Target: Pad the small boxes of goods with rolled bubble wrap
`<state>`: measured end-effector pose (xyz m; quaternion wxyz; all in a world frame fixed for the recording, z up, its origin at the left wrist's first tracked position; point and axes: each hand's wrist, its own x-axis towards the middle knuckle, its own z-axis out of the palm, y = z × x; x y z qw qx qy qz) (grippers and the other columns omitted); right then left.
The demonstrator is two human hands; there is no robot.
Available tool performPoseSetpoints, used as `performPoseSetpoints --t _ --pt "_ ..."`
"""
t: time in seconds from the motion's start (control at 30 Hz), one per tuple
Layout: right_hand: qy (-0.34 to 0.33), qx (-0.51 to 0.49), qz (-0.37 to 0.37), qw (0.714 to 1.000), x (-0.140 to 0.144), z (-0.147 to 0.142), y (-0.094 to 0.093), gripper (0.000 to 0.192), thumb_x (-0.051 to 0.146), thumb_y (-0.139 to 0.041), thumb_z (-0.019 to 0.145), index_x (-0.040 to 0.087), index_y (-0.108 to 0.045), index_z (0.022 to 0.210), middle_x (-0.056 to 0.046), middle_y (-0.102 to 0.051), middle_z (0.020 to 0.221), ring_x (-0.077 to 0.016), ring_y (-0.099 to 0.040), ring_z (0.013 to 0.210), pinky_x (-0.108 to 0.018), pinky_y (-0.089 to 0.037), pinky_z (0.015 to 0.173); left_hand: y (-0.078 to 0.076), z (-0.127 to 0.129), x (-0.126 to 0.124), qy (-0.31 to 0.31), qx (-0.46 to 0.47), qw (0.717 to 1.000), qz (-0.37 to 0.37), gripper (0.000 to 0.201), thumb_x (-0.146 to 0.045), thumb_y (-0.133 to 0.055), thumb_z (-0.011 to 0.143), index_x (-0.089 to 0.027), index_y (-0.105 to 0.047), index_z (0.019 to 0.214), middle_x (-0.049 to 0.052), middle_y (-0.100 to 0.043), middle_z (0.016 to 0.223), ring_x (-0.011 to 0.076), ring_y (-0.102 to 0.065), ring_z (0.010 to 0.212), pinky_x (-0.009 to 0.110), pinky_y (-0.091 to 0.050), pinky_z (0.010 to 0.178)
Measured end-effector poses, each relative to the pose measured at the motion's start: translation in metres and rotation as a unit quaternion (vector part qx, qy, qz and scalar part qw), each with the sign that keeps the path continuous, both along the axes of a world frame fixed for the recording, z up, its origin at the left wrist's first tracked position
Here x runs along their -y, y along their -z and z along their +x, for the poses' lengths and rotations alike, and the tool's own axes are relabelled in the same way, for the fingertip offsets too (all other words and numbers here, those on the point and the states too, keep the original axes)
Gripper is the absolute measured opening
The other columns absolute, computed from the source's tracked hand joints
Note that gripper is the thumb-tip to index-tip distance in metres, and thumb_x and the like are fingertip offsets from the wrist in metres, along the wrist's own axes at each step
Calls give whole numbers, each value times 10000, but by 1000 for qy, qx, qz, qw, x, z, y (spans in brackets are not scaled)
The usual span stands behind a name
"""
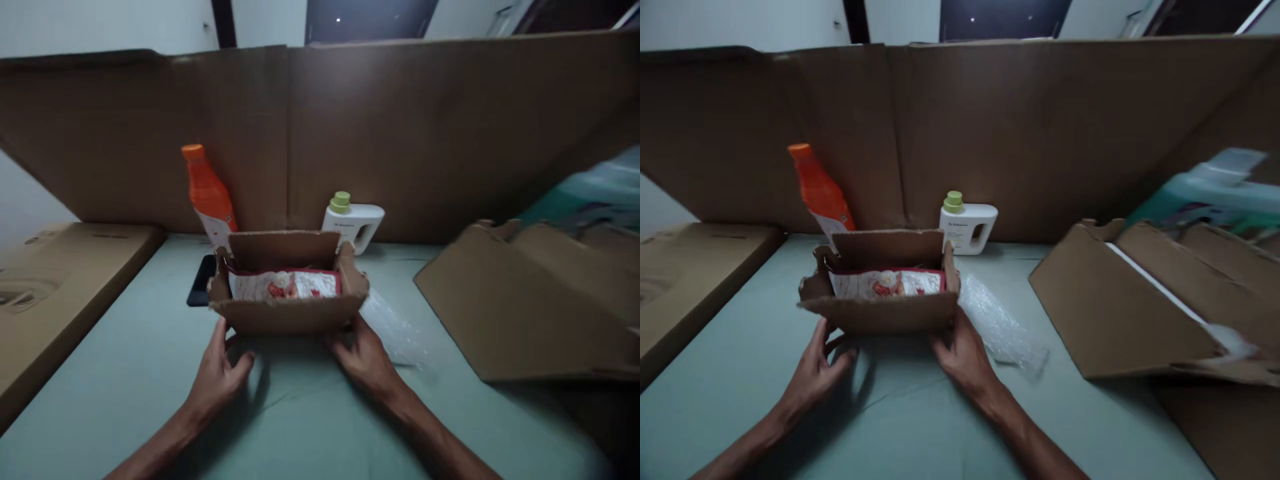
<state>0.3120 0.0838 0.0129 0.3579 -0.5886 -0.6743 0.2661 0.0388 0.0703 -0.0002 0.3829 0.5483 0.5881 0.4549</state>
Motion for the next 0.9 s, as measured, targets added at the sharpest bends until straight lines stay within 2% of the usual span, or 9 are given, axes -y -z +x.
performPoseSetpoints --t 0.1,0.17,0.27,0.37,0.5,0.63,0.73,0.83,0.9 --pt "-21 11 18 1000 -13 14 -11 624 310 -567 821 172 -464 1421 -155 -622 1347 -304 -629 1163 -462 -532 957 -6 5 -30 36 30 999 20 859 -369 -678 751 -217 -301 1508 156 -435 1513 310 -481 1358 464 -462 1090" --pt "-25 80 55 995 -4 35 -13 608 344 -567 863 205 -466 1446 -144 -549 1457 -310 -546 1299 -499 -472 1042 -1 -1 -30 32 38 999 4 950 -383 -705 741 -246 -231 1552 162 -369 1572 332 -422 1416 503 -426 1120" --pt "-8 227 73 971 22 76 -6 579 365 -627 841 237 -548 1399 -130 -503 1513 -340 -434 1406 -552 -385 1105 9 -19 -2 1 14 999 -29 973 -397 -758 721 -294 -268 1555 144 -387 1581 354 -412 1429 539 -378 1150" --pt "50 302 34 952 41 115 3 464 319 -603 815 217 -659 1265 -153 -623 1385 -367 -521 1330 -584 -416 1051 10 -31 39 -16 -16 999 -38 766 -433 -769 730 -335 -494 1438 96 -481 1528 356 -480 1376 492 -477 1072" --pt "148 186 -18 971 59 135 -9 355 365 -482 889 200 -744 1062 -130 -763 1103 -325 -702 1033 -516 -530 919 2 -24 82 18 -16 999 -38 429 -510 -695 799 -271 -725 1153 88 -599 1413 343 -519 1342 451 -520 1035" --pt "166 -25 -37 985 99 102 -34 455 549 -569 863 171 -747 1043 -91 -776 960 -277 -719 872 -392 -585 780 0 0 106 122 62 985 -104 439 -550 -628 844 -242 -736 1138 106 -687 1275 291 -626 1208 419 -498 1062" --pt "126 -50 -44 990 137 53 -34 388 513 -600 880 195 -750 1042 -83 -777 944 -260 -711 856 -360 -581 759 0 24 117 205 125 957 -160 532 -558 -678 808 -214 -697 1215 142 -651 1331 308 -622 1212 423 -504 1045" --pt "-2 24 -36 999 164 4 -21 278 395 -635 884 238 -748 1084 -81 -778 1016 -267 -694 891 -401 -554 837 0 47 125 227 230 929 -181 763 -558 -780 728 -194 -568 1364 179 -590 1396 329 -580 1267 434 -488 1047" --pt "-100 33 -55 993 173 -21 -13 252 354 -597 916 261 -747 1097 -68 -774 1022 -263 -685 903 -413 -538 863 0 57 129 236 302 901 -204 842 -578 -819 679 -162 -539 1355 192 -626 1325 329 -614 1207 418 -512 992"
